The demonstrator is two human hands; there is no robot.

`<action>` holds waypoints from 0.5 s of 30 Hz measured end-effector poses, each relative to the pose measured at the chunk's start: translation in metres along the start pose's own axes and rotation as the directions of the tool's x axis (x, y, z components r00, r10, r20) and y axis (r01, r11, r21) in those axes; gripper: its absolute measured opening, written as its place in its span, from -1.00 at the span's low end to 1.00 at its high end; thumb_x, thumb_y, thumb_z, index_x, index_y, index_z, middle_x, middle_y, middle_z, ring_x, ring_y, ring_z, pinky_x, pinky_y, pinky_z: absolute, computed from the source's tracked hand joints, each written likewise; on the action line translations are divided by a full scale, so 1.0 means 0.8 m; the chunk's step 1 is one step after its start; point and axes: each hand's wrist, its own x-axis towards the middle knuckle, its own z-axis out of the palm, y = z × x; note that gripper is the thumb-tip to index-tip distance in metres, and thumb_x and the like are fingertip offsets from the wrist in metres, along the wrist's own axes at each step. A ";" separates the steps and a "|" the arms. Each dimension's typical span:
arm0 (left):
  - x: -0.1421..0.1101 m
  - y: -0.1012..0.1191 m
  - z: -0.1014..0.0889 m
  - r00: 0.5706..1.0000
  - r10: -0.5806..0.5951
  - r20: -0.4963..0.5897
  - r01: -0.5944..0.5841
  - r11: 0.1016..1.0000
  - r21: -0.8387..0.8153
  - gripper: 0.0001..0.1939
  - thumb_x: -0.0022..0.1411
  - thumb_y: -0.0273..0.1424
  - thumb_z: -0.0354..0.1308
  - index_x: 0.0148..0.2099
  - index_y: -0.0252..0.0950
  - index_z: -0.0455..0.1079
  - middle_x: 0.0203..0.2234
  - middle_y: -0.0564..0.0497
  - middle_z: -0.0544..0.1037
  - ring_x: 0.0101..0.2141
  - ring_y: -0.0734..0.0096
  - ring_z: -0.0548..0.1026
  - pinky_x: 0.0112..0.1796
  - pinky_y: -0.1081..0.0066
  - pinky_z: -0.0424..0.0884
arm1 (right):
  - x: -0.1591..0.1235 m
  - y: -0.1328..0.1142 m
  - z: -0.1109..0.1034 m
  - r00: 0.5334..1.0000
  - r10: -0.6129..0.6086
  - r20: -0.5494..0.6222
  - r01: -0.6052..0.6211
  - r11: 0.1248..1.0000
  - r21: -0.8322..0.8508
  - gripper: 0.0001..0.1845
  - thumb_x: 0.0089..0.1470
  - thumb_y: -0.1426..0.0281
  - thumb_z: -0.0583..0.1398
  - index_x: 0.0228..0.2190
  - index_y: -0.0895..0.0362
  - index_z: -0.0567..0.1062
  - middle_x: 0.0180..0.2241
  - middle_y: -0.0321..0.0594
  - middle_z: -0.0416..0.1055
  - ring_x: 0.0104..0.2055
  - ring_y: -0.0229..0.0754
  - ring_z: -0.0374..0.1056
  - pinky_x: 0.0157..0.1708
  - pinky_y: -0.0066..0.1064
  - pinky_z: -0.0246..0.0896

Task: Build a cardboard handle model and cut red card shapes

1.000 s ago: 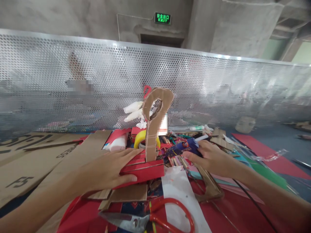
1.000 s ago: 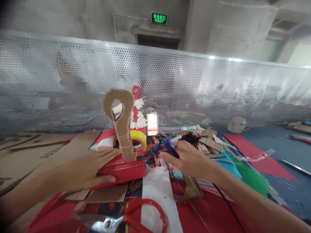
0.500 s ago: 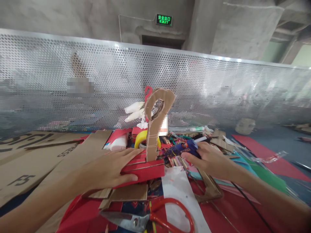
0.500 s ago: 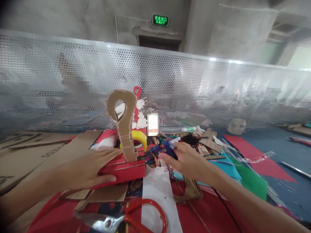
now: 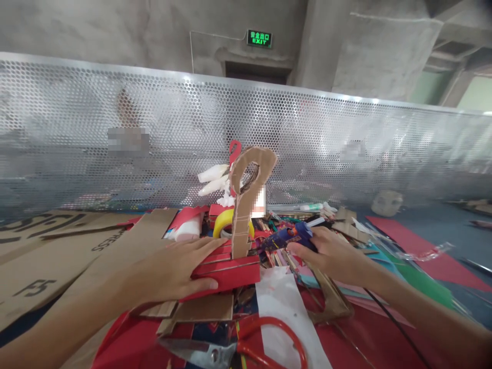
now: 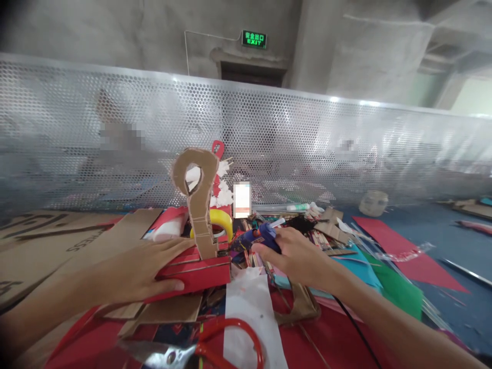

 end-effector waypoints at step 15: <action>0.001 0.002 -0.002 1.000 -0.012 0.017 0.013 0.999 -0.029 -0.24 0.32 0.09 0.01 0.44 -0.13 0.06 0.26 -0.12 0.37 0.14 -0.09 0.40 0.10 0.04 0.35 | 0.004 0.006 -0.011 0.996 -0.016 0.086 0.009 0.996 0.084 -0.47 0.31 -0.01 -0.01 -0.39 0.10 0.50 -0.36 -0.14 0.51 -0.29 -0.10 0.37 -0.18 -0.27 0.22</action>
